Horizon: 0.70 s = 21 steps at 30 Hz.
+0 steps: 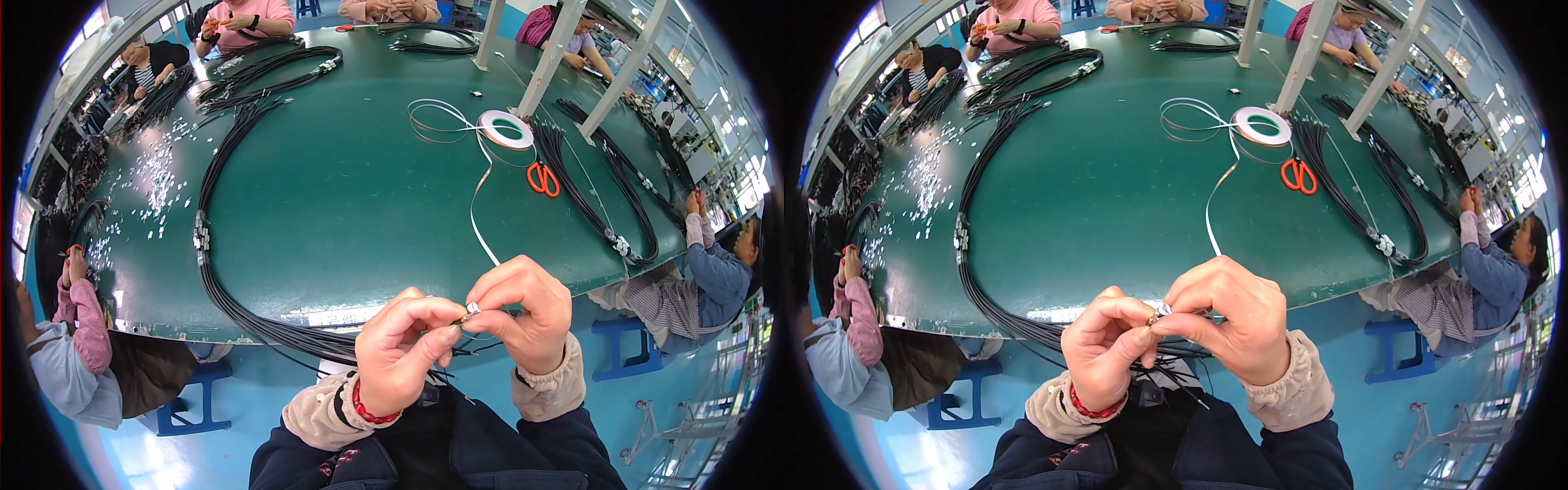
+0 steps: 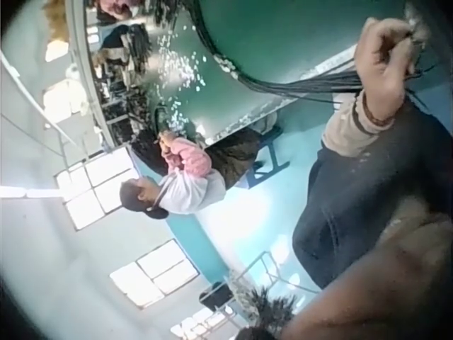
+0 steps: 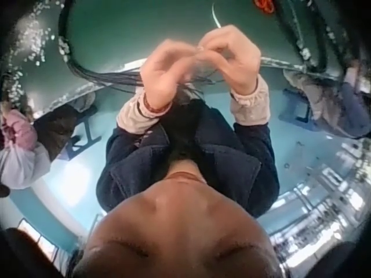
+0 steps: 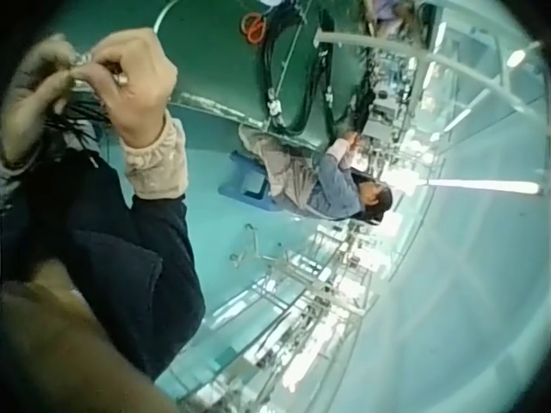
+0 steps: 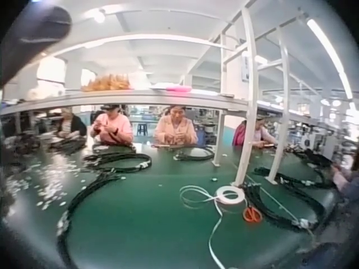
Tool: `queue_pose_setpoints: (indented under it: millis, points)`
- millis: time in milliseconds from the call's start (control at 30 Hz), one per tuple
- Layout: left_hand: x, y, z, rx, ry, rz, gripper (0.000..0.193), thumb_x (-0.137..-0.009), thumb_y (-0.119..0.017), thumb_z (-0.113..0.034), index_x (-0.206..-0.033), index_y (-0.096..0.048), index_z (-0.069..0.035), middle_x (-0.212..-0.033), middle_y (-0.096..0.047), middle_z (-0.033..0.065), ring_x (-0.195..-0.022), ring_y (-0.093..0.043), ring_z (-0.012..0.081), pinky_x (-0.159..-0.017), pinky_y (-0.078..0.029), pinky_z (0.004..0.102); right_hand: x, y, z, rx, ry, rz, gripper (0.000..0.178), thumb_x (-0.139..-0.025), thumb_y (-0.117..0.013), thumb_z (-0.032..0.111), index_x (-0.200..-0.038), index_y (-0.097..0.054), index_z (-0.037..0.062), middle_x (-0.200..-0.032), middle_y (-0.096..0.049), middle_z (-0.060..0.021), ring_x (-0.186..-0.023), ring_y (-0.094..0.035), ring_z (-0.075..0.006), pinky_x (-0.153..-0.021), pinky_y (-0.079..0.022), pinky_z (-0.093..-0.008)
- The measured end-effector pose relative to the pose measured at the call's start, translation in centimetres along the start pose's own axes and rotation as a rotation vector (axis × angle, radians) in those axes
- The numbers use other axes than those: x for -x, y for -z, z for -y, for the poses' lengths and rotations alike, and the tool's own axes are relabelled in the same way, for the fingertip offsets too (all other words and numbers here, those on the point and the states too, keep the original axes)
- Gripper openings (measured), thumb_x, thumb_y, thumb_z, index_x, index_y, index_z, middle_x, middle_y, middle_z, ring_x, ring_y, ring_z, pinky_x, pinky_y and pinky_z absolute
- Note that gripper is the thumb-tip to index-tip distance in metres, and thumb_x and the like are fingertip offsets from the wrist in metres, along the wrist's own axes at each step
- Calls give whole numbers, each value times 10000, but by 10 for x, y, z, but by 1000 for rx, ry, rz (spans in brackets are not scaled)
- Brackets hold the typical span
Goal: The person wraps tape around the ends of several wires by hand, then gathers them into a bundle and trims the excess tape with shears.
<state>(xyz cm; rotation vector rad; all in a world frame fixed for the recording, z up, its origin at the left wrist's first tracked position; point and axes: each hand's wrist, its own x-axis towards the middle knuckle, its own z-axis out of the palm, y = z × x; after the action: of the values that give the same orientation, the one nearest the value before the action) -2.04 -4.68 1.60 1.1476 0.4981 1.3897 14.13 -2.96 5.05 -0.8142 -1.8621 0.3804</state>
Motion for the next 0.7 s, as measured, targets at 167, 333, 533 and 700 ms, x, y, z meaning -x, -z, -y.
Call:
queue_pose_setpoints:
  millis: [167,333,533,700]
  points:
    - [-4,5,-3,125,82,96,135,-835,-567,67,-966,-596,56,-809,-553,86,-607,-577,113,-515,-466,208,0,-1,2,-71,-6,-16,209,-659,-773,94,-730,-582,49,-732,-621,-70,-617,-573,-130,-506,-423,-220]
    - [-3,4,-3,22,3,99,141,-817,-586,76,-954,-607,50,-835,-588,113,-644,-611,142,-547,-492,219,1,2,10,-148,-133,-22,232,-639,-772,50,-821,-631,31,-742,-614,-67,-628,-573,-124,-498,-425,-221]
    - [-7,2,-1,-300,-288,57,179,-780,-618,101,-944,-616,30,-853,-604,132,-676,-627,161,-568,-509,235,1,6,8,-28,1,22,320,-621,-774,37,-924,-670,37,-753,-605,-62,-618,-571,-119,-481,-420,-222]
    - [-2,-5,-1,-275,-263,-41,189,-770,-627,106,-939,-616,20,-846,-602,128,-686,-629,159,-570,-511,233,0,6,12,-11,-34,-10,302,-615,-774,34,-900,-676,32,-725,-598,-57,-603,-567,-118,-479,-414,-217]
